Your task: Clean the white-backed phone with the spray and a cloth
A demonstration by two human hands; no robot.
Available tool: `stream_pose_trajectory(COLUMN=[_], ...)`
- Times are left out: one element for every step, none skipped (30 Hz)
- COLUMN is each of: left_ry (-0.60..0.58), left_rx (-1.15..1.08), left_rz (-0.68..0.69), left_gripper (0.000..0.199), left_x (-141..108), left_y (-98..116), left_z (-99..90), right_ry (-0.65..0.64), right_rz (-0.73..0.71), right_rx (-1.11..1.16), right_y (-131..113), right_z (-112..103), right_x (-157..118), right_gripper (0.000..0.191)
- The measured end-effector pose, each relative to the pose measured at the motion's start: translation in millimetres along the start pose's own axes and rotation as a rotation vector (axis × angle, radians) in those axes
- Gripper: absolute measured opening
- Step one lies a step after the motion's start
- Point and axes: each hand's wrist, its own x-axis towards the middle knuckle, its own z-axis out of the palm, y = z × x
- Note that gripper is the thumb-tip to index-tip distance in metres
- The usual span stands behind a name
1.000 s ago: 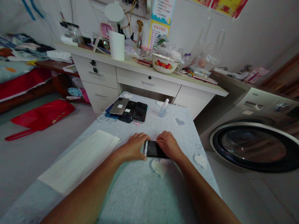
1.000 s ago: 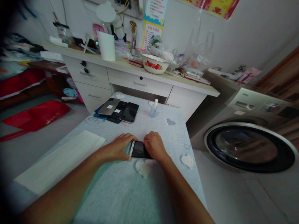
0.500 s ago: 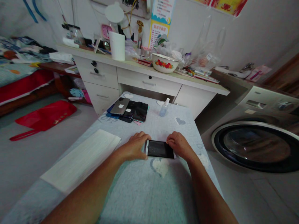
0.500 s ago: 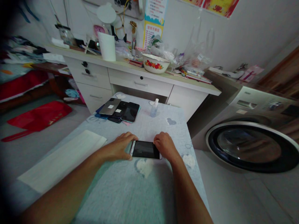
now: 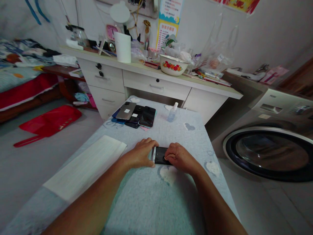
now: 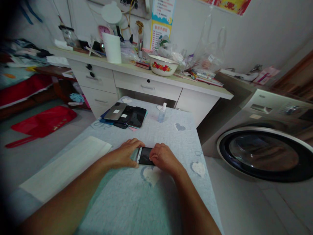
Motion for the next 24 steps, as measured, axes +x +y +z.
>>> stream_pose_trajectory(left_ry=[-0.001,-0.004,-0.006,-0.008,-0.008,-0.007,-0.004,-0.002,-0.001,-0.001,0.0,0.0,0.002,0.003,0.004,0.006,0.005,0.005,0.003,0.0,0.0,0.0,0.004,0.009], left_rx=[0.001,0.001,0.002,0.003,0.002,0.001,-0.001,-0.003,-0.003,-0.003,-0.001,0.001,0.003,0.004,0.003,0.003,0.002,0.003,0.005,0.009,0.013,0.017,0.019,0.019], left_rz=[-0.003,-0.004,-0.006,-0.007,-0.006,-0.004,-0.002,0.0,0.002,0.005,0.006,0.005,0.004,0.006,0.006,0.008,0.007,0.005,0.002,0.001,0.001,0.004,0.008,0.013], left_gripper=[0.058,0.058,0.058,0.058,0.058,0.058,0.058,0.057,0.057,0.057,0.057,0.057,0.057,0.057,0.057,0.057,0.058,0.059,0.059,0.06,0.06,0.061,0.061,0.06], left_x=[0,0,0,0,0,0,0,0,0,0,0,0,0,0,0,0,0,0,0,0,1,1,1,1], left_y=[0,0,1,1,1,2,2,2,1,1,1,1,0,0,0,-1,-1,-1,-1,-2,-2,-2,-2,-2], left_z=[-0.2,-0.5,-0.8,-1.0,-1.3,-1.4,-1.5,-1.4,-1.2,-0.9,-0.6,-0.2,0.2,0.5,0.8,1.0,1.1,1.1,1.1,1.1,1.1,1.1,1.2,1.4], right_ry=[-0.027,-0.049,-0.06,-0.057,-0.043,-0.02,0.013,0.049,0.084,0.115,0.143,0.169,0.188,0.202,0.21,0.21,0.199,0.178,0.154,0.126,0.099,0.075,0.055,0.035], right_rz=[-0.01,-0.017,-0.02,-0.019,-0.013,-0.002,0.017,0.04,0.067,0.095,0.122,0.147,0.165,0.176,0.18,0.176,0.163,0.143,0.12,0.095,0.07,0.046,0.027,0.01], right_rx=[0.013,0.023,0.027,0.024,0.013,-0.004,-0.029,-0.058,-0.088,-0.117,-0.141,-0.159,-0.169,-0.172,-0.169,-0.16,-0.144,-0.124,-0.104,-0.086,-0.07,-0.056,-0.045,-0.034], right_y=[-2,-3,-4,-4,-3,-2,0,2,4,6,7,8,9,9,8,7,6,4,2,1,-1,-3,-4,-6], right_z=[-1,-2,-2,-2,0,1,3,5,7,9,11,12,13,14,14,14,14,14,14,14,14,13,12,12], right_x=[-1,-2,-2,-1,-1,1,2,4,6,7,9,10,11,12,12,13,12,12,12,11,10,9,8,7], right_gripper=[0.014,0.014,0.015,0.014,0.014,0.013,0.012,0.011,0.011,0.011,0.011,0.012,0.012,0.012,0.012,0.012,0.012,0.013,0.013,0.012,0.012,0.011,0.011,0.01])
